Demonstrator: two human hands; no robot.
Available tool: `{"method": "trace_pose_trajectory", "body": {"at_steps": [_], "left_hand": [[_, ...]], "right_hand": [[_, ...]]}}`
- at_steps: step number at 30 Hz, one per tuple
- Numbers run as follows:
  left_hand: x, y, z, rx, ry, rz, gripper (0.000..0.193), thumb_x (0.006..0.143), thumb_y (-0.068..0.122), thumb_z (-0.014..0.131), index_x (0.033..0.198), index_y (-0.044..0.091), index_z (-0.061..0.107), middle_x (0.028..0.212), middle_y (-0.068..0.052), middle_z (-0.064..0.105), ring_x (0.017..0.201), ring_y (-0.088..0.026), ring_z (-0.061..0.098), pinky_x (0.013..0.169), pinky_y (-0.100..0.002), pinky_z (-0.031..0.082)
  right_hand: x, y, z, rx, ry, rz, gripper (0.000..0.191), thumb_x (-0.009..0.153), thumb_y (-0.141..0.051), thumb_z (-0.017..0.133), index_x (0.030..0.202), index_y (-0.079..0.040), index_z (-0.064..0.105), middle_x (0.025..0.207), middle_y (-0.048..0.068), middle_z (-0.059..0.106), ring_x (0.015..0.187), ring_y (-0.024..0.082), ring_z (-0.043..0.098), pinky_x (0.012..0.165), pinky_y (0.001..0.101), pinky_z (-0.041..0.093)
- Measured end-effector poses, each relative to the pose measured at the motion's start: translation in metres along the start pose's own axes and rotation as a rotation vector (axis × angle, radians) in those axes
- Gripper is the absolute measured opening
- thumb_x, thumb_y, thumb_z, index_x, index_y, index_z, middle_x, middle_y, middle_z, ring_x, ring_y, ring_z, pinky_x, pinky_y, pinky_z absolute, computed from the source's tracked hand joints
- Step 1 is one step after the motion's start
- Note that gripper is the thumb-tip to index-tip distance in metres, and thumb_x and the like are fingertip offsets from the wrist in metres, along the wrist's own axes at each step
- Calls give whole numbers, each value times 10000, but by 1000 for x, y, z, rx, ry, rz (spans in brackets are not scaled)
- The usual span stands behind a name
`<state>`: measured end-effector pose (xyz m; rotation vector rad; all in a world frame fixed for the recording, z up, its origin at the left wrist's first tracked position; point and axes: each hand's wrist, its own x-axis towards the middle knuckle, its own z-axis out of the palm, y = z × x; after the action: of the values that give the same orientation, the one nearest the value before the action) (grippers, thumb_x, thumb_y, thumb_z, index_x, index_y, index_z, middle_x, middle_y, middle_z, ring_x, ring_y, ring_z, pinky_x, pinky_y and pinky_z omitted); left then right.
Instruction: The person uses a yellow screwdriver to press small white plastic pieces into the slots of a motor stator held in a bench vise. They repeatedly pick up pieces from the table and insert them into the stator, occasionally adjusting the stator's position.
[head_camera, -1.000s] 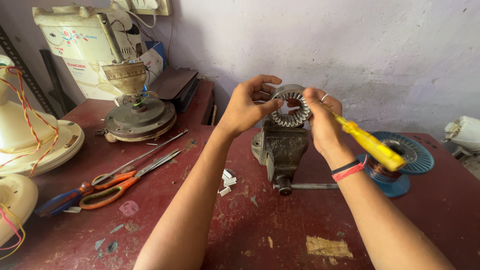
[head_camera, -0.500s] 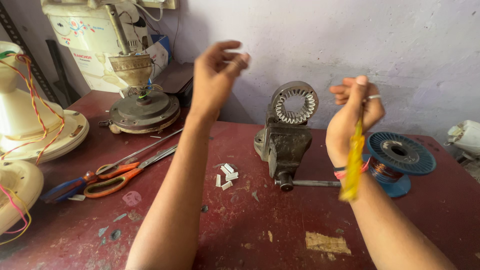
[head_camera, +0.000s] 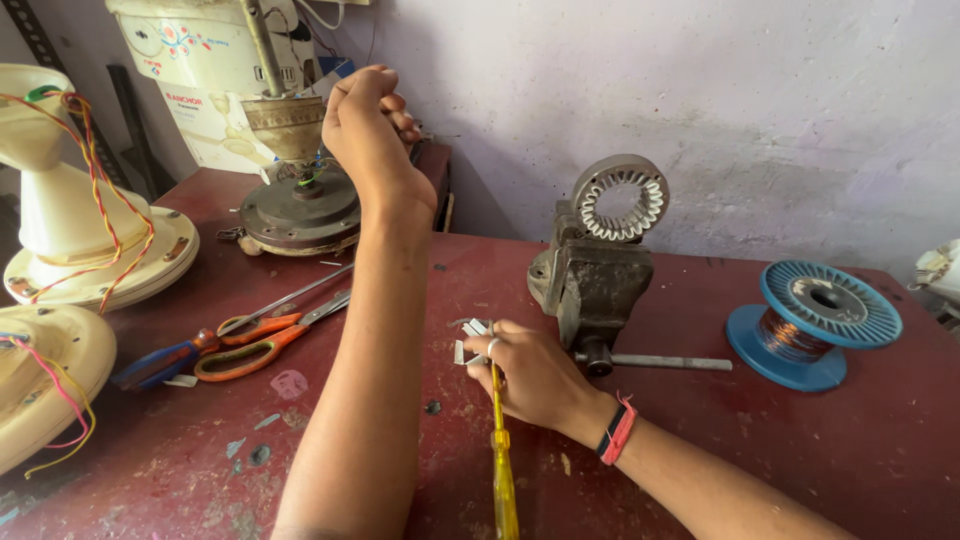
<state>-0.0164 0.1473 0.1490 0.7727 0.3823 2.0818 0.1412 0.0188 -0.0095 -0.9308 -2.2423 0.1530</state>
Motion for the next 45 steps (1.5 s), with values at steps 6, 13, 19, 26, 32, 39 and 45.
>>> {"method": "trace_pose_trajectory", "body": {"at_steps": [6,13,19,26,32,39,45], "left_hand": [[-1,-3,5,-48,12,-5,60,790,78,653,840,53,633,615,8,517,479,-82,422,455,-252,346],[-5,2,8,-47,11,-25,61,791,84,646,844,55,639,597,17,494,469,-75,402,442,-246,322],[-11,9,13,73,-112,6,64,801,71,645,858,47,663,601,22,517,470,-72,415,447,-240,345],[-46,30,33,565,-618,9,94,803,83,666,888,50,687,669,21,632,542,-51,539,458,-225,393],[-88,12,28,875,-807,293,130,851,120,658,913,50,747,708,-21,687,630,-134,645,578,-288,503],[-126,-14,-83,1499,-1049,241,380,780,135,665,1139,13,691,1146,-226,632,1104,-375,593,957,-469,486],[-75,62,-213,2649,-1158,259,293,974,230,557,980,-30,693,1103,-182,617,1041,-293,605,903,-417,518]], "right_hand": [[-5,5,4,-64,-41,-46,194,843,-96,742,1016,-10,739,850,136,675,754,289,658,719,409,515],[-16,-1,-4,-108,-171,95,137,863,-84,737,982,-19,750,791,127,679,779,269,659,752,399,527],[-61,-13,-36,-3,80,-47,261,894,-137,749,1097,24,718,991,150,754,853,252,742,729,336,593],[-114,19,-69,256,179,406,351,981,-265,555,1112,-7,754,686,84,760,678,162,719,603,293,586],[-120,45,-68,500,411,418,349,1008,-233,561,930,42,762,706,117,753,666,171,716,636,299,562],[-112,26,-57,396,233,464,304,958,-249,597,910,-15,785,747,62,812,664,125,703,607,285,546],[-107,8,-49,340,208,329,209,916,-220,680,896,-38,782,710,38,808,660,107,760,611,264,579]]}}
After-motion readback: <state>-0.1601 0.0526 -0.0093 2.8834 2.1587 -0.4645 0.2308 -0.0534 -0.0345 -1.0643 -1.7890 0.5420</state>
